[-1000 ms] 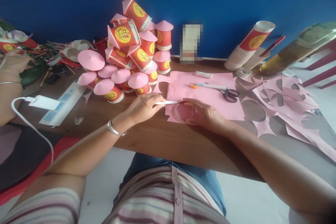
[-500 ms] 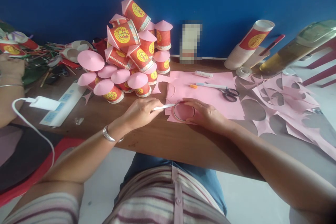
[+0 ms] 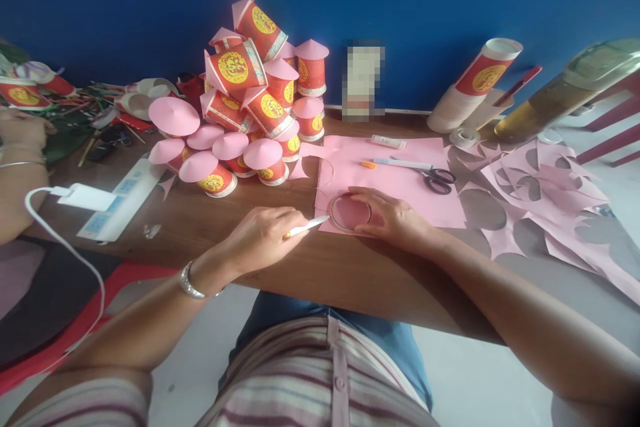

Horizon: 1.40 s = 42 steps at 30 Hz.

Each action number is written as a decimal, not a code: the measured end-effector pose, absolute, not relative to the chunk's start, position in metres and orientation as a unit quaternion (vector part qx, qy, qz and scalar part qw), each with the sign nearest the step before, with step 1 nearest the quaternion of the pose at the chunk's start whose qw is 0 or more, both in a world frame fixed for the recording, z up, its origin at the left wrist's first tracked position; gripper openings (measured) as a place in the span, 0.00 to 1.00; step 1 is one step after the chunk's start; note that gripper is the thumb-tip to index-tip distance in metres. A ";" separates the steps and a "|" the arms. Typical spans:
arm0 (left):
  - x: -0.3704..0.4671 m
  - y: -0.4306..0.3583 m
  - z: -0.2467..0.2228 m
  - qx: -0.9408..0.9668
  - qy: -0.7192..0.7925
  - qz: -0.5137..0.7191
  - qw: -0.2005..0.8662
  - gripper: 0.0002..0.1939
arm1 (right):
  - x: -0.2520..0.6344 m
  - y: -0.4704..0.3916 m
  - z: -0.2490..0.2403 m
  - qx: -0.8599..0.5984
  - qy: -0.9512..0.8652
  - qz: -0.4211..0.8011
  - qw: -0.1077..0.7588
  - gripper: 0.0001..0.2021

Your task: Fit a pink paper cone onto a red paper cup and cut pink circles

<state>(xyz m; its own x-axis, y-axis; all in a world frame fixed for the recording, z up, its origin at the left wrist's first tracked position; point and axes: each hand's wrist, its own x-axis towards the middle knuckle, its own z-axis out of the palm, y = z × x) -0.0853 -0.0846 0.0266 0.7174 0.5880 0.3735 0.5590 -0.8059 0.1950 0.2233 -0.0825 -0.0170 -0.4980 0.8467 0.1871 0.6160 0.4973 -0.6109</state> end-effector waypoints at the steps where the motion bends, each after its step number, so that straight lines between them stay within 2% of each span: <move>1: -0.086 -0.086 0.028 0.926 0.308 0.214 0.042 0.06 | 0.223 -0.083 -0.017 -0.442 -0.831 0.241 0.238 0.31; 7: -0.089 -0.085 0.043 0.903 0.333 0.267 0.044 0.02 | 0.222 -0.083 -0.016 -0.437 -0.831 0.241 0.245 0.32; 10: -0.093 -0.077 0.049 0.865 0.383 0.317 0.071 0.05 | 0.224 -0.084 -0.017 -0.432 -0.833 0.239 0.250 0.32; 17: -0.093 -0.058 0.030 0.753 0.463 0.327 0.333 0.17 | 0.226 -0.082 -0.025 -0.403 -0.851 0.207 0.264 0.33; 21: -0.090 -0.053 0.021 0.730 0.451 0.330 0.394 0.20 | 0.224 -0.081 -0.027 -0.379 -0.865 0.182 0.274 0.34; 27: -0.094 -0.049 0.017 0.681 0.453 0.338 0.466 0.17 | 0.222 -0.079 -0.028 -0.382 -0.865 0.149 0.290 0.35; 29: -0.094 -0.048 0.016 0.675 0.451 0.339 0.476 0.17 | 0.222 -0.079 -0.028 -0.387 -0.861 0.135 0.301 0.33; 33: -0.085 -0.041 0.014 0.682 0.437 0.348 0.473 0.18 | 0.228 -0.074 -0.031 -0.447 -0.825 0.092 0.335 0.19; 35: -0.077 -0.033 0.013 0.689 0.425 0.352 0.469 0.18 | 0.234 -0.070 -0.035 -0.477 -0.807 0.073 0.340 0.16; 38: -0.061 -0.016 0.014 0.695 0.413 0.358 0.466 0.17 | 0.240 -0.062 -0.034 -0.514 -0.802 0.041 0.301 0.14; 42: -0.032 0.007 0.013 0.687 0.392 0.388 0.474 0.16 | 0.236 -0.044 -0.009 -0.586 -0.796 0.006 0.151 0.15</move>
<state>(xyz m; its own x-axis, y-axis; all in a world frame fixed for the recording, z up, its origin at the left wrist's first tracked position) -0.0322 0.0066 0.0129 0.3923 0.9056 0.1611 0.1711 -0.2440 0.9546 0.2360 -0.0443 -0.0094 -0.2683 0.9347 0.2330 0.9311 0.3137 -0.1863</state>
